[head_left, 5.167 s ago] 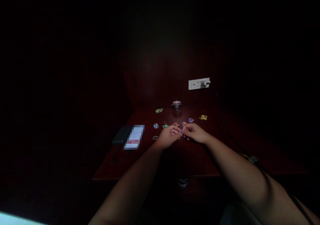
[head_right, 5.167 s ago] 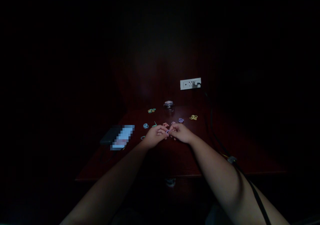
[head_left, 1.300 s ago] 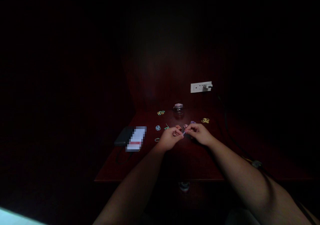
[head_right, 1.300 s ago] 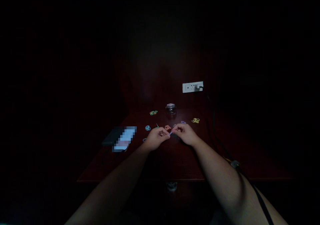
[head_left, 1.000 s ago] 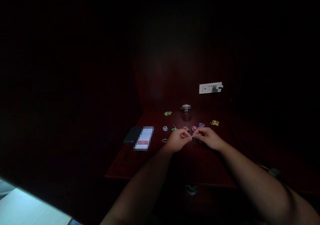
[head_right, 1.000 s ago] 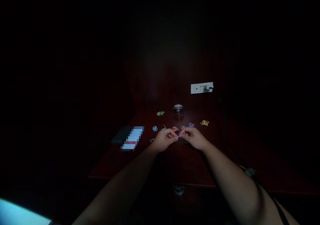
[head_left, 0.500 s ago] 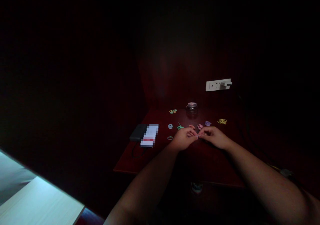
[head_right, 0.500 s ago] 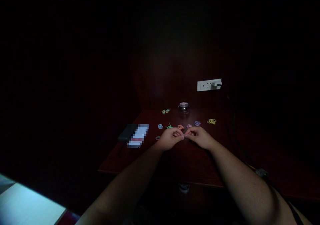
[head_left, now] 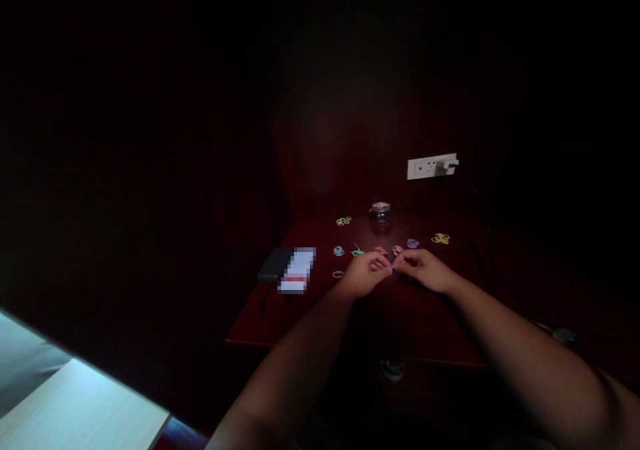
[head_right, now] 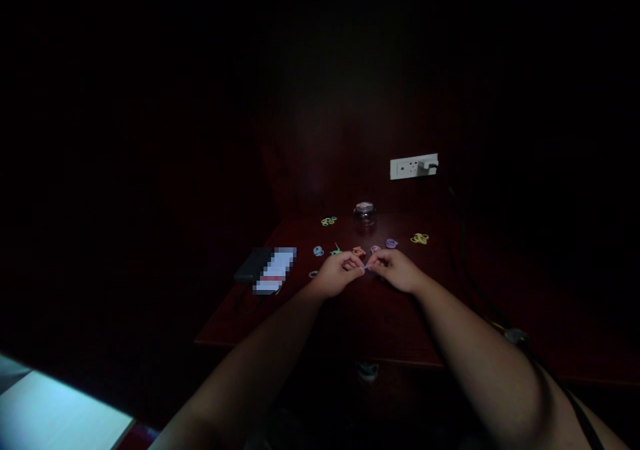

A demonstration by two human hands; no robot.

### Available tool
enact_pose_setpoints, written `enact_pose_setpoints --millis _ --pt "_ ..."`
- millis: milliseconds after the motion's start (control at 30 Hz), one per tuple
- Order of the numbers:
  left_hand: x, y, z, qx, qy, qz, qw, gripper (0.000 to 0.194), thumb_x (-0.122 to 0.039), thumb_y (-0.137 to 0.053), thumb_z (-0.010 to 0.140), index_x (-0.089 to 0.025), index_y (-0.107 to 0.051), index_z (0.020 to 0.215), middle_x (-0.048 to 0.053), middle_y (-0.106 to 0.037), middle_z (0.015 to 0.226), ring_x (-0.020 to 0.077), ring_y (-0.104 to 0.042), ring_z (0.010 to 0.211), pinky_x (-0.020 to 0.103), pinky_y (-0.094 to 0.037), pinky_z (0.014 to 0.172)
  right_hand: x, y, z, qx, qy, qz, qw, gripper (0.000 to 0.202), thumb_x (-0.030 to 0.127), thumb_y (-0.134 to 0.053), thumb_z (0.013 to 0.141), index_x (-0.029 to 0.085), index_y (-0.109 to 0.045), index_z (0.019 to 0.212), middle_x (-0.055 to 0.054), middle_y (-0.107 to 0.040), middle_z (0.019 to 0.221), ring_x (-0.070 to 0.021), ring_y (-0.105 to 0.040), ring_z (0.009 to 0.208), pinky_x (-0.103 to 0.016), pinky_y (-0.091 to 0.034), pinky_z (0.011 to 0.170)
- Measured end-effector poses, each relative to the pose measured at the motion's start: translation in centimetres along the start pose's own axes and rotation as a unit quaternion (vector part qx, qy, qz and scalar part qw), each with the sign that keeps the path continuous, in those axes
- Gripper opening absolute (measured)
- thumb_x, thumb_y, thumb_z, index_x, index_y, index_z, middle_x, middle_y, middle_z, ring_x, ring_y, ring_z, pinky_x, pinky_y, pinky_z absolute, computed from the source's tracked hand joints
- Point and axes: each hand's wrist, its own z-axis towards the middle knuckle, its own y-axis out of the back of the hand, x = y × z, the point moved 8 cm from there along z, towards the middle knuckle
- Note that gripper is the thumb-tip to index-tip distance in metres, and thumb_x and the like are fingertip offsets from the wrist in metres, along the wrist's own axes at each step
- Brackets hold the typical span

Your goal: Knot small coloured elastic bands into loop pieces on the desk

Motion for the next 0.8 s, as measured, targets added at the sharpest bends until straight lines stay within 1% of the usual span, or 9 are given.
enact_pose_setpoints --millis 267,467,600,667,700,767,800 --pt "-0.2 -0.2 0.1 0.012 -0.004 -0.007 1.0 0.019 -0.028 -0.064 0.068 -0.011 -0.061 0.075 0.002 -0.058 0.066 0.0088 -0.051 0.06 0.021 -0.041 0.059 -0.3 -0.1 0.1 -0.002 -0.007 -0.007 1.0 0.022 0.035 -0.054 0.073 0.013 -0.058 0.074 0.001 -0.051 0.058 -0.0079 -0.043 0.048 -0.021 -0.033 0.046" --pt "0.0 0.1 0.1 0.006 -0.002 0.023 1.0 0.017 -0.027 -0.063 0.069 -0.011 -0.062 0.076 0.002 -0.059 0.067 0.0085 -0.051 0.059 0.02 -0.041 0.057 -0.2 -0.2 0.2 -0.001 0.002 -0.01 1.0 0.021 0.034 -0.053 0.074 0.013 -0.057 0.073 0.001 -0.051 0.058 -0.0082 -0.043 0.049 -0.02 -0.033 0.046" --pt "0.1 0.1 0.0 0.004 -0.005 0.033 0.999 0.017 -0.027 -0.061 0.071 -0.012 -0.061 0.078 0.003 -0.059 0.069 0.0092 -0.051 0.061 0.021 -0.041 0.058 -0.2 -0.3 0.2 0.0 -0.006 -0.003 1.0 0.021 0.035 -0.053 0.075 0.013 -0.056 0.073 0.001 -0.052 0.058 -0.0077 -0.043 0.047 -0.02 -0.032 0.045" --pt "-0.4 0.4 0.0 -0.016 -0.01 0.044 0.999 0.017 -0.027 -0.061 0.071 -0.012 -0.061 0.078 0.003 -0.06 0.072 0.0095 -0.052 0.062 0.021 -0.041 0.059 -0.4 -0.2 0.3 -0.002 -0.011 0.008 1.0 0.023 0.036 -0.054 0.075 0.014 -0.055 0.073 0.001 -0.051 0.057 -0.0073 -0.043 0.046 -0.019 -0.032 0.044" --pt "-1.1 0.7 -0.1 -0.033 -0.014 0.051 0.998 0.017 -0.027 -0.061 0.071 -0.012 -0.061 0.078 0.003 -0.061 0.073 0.0095 -0.052 0.062 0.021 -0.041 0.059 -0.5 -0.2 0.3 -0.006 -0.013 0.014 1.0 0.023 0.037 -0.054 0.074 0.014 -0.054 0.072 0.001 -0.051 0.057 -0.0071 -0.043 0.045 -0.019 -0.032 0.043" --pt "-3.0 1.4 -0.6 -0.075 -0.027 0.058 0.995 0.016 -0.027 -0.061 0.071 -0.012 -0.06 0.078 0.003 -0.061 0.074 0.0096 -0.052 0.063 0.02 -0.04 0.058 -0.8 0.0 0.4 -0.02 -0.016 0.025 0.999 0.025 0.038 -0.054 0.075 0.014 -0.053 0.071 0.001 -0.051 0.057 -0.0069 -0.043 0.044 -0.019 -0.032 0.042" --pt "-4.2 1.9 -1.1 -0.099 -0.042 0.056 0.993 0.016 -0.028 -0.06 0.072 -0.013 -0.06 0.076 0.003 -0.06 0.072 0.0094 -0.051 0.061 0.02 -0.04 0.056 -1.0 0.0 0.5 -0.028 -0.017 0.029 0.999 0.025 0.039 -0.053 0.075 0.014 -0.053 0.072 0.001 -0.052 0.057 -0.0068 -0.043 0.044 -0.019 -0.032 0.042"
